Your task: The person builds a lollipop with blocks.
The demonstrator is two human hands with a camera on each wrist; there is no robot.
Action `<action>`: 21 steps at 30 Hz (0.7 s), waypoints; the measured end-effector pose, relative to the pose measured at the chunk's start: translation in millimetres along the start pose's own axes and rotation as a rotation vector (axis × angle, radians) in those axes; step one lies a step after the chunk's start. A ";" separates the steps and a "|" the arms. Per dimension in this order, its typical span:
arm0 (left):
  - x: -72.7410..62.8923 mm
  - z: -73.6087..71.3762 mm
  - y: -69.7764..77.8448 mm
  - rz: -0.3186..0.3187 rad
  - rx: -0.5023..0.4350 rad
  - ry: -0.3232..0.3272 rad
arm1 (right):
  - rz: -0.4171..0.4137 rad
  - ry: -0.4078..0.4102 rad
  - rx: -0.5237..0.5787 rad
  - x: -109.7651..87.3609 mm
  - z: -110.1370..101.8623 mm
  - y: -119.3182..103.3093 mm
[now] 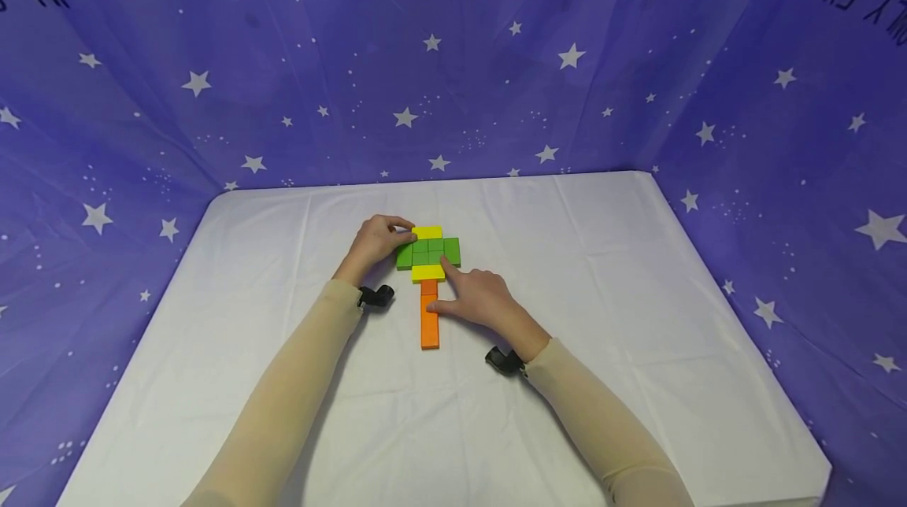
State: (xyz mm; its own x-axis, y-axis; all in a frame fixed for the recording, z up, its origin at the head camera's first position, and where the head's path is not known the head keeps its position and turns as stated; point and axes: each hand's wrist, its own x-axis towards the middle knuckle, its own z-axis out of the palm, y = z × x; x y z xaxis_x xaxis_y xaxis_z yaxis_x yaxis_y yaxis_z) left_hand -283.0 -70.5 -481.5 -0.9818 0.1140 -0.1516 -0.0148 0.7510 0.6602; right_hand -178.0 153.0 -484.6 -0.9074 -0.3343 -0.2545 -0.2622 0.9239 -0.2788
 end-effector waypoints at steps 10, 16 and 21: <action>-3.8 0.2 -1.0 0.010 -0.014 0.001 | -0.008 0.003 0.015 -0.9 0.2 0.5; -9.1 -3.4 -4.9 0.005 -0.043 -0.003 | -0.016 0.005 0.012 0.3 0.9 1.6; -15.6 -7.5 -7.1 0.002 -0.029 -0.036 | -0.028 0.013 0.008 0.0 -0.7 2.1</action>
State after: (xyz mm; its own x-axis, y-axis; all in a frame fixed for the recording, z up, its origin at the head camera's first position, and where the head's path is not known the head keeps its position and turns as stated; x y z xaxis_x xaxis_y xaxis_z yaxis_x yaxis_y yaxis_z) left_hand -268.9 -82.5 -478.3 -0.9744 0.1391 -0.1768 -0.0192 0.7318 0.6813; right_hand -178.8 155.1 -484.6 -0.9040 -0.3576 -0.2342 -0.2851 0.9126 -0.2931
